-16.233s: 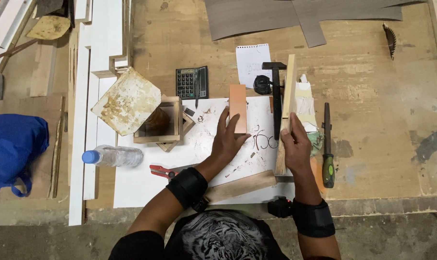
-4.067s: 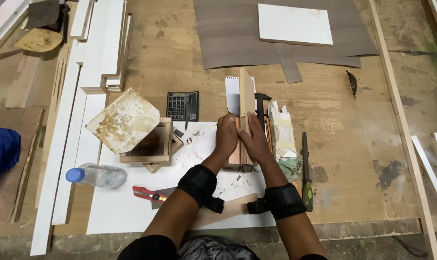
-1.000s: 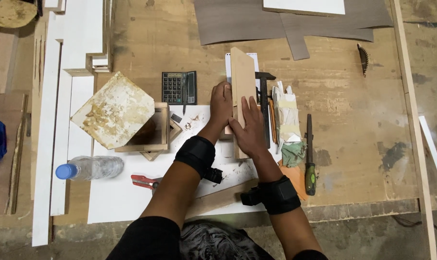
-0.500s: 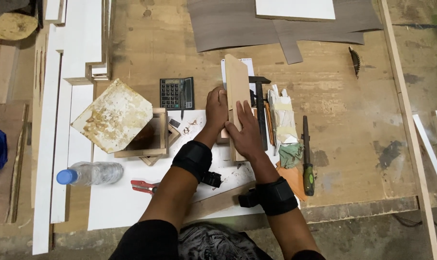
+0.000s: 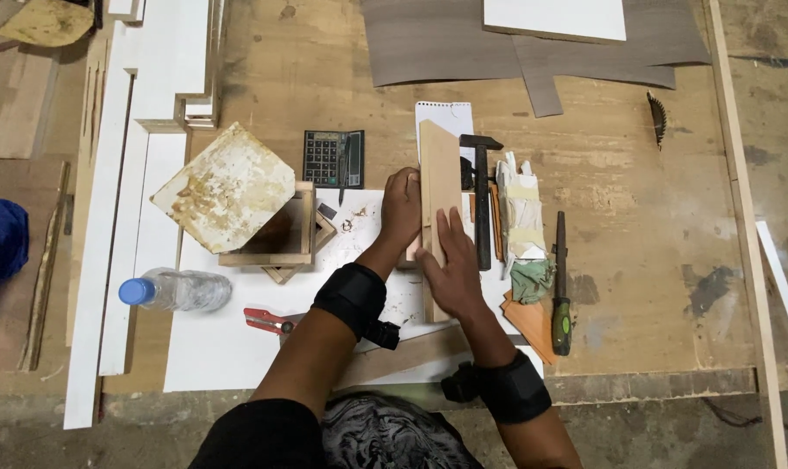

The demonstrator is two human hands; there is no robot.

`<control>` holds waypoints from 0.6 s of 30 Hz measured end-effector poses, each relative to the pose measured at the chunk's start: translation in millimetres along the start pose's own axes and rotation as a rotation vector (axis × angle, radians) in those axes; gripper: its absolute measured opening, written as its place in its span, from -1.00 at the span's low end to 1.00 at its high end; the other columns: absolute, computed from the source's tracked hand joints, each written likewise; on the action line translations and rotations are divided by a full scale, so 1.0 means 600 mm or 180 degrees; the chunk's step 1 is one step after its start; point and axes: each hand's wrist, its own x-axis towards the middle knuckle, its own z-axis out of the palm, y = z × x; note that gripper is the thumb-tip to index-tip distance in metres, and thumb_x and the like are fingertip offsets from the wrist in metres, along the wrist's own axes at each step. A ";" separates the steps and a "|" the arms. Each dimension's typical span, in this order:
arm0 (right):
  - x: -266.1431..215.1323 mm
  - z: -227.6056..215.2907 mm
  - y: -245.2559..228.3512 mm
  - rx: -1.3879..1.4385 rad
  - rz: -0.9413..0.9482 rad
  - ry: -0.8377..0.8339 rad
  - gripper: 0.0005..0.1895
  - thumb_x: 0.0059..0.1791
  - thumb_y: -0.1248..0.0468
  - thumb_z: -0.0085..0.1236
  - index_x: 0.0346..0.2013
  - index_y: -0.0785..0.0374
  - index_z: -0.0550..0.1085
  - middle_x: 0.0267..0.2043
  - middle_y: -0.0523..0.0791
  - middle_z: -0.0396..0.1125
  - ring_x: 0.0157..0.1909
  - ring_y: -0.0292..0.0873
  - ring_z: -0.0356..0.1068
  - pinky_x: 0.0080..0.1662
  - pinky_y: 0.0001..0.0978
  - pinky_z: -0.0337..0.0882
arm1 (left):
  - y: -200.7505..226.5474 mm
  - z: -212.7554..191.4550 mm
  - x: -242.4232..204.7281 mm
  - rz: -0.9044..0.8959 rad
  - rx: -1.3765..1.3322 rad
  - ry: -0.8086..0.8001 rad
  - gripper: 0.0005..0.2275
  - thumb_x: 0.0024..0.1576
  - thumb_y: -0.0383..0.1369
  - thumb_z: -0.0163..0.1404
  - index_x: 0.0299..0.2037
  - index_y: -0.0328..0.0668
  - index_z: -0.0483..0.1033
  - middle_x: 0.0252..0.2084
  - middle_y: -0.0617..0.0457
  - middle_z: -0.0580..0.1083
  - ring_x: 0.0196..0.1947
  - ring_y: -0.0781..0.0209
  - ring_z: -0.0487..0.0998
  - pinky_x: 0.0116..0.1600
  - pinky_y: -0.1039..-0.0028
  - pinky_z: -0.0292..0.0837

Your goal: The person sands the edges and surfaces of a wooden frame using a sanding block.

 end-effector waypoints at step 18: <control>0.090 0.014 0.037 0.0514 0.0178 0.0291 -0.23 0.07 0.01 0.03 0.51 0.24 0.10 0.61 0.17 -0.16 0.63 0.17 -0.13 0.48 -0.03 -0.01 | -0.037 0.007 -0.006 0.0001 0.0010 -0.0071 -0.64 0.39 -0.24 -0.25 0.17 -0.36 0.45 0.12 -0.19 0.43 0.14 -0.05 0.47 0.25 0.28 0.35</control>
